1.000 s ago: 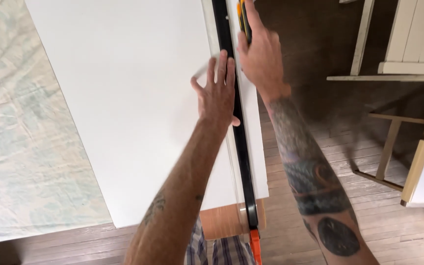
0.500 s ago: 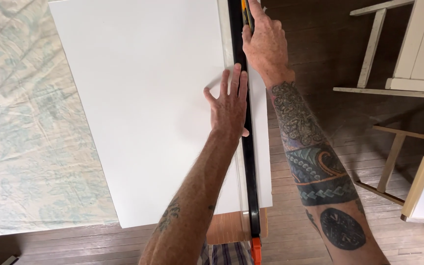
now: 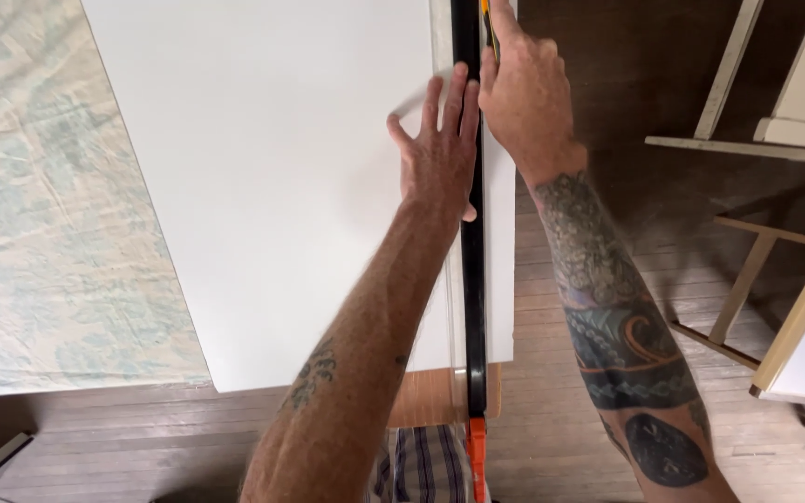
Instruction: Trimming a board with a utility knife and fitting wooden components into a frame in a workshop.
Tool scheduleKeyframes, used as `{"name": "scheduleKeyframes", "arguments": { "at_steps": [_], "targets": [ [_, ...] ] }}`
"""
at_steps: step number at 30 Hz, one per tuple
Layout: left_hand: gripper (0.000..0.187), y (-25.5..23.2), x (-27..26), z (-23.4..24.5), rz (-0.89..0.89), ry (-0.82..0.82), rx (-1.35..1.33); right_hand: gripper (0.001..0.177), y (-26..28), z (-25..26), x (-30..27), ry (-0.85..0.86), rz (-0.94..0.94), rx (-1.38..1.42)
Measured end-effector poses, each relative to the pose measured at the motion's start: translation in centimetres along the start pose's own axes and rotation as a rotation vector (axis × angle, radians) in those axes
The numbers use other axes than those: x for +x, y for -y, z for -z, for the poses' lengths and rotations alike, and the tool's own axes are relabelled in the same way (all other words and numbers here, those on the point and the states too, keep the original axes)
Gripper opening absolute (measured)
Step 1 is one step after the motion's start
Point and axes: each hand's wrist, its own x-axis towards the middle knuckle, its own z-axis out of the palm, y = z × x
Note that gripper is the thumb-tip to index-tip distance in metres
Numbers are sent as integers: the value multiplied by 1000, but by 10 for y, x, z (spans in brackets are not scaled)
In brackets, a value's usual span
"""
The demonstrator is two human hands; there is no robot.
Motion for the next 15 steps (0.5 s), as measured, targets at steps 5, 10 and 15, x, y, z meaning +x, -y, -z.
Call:
{"name": "scheduleKeyframes", "arguments": {
  "at_steps": [5,10,15],
  "targets": [
    [172,0,0,-2,5,-22,-25,63,13,13,-56,75,-47,26],
    [168,0,1,-2,16,-77,-15,65,20,16,-121,113,-88,96],
    [173,2,0,-5,-21,-39,-60,61,20,3,-194,170,-139,82]
  ]
}}
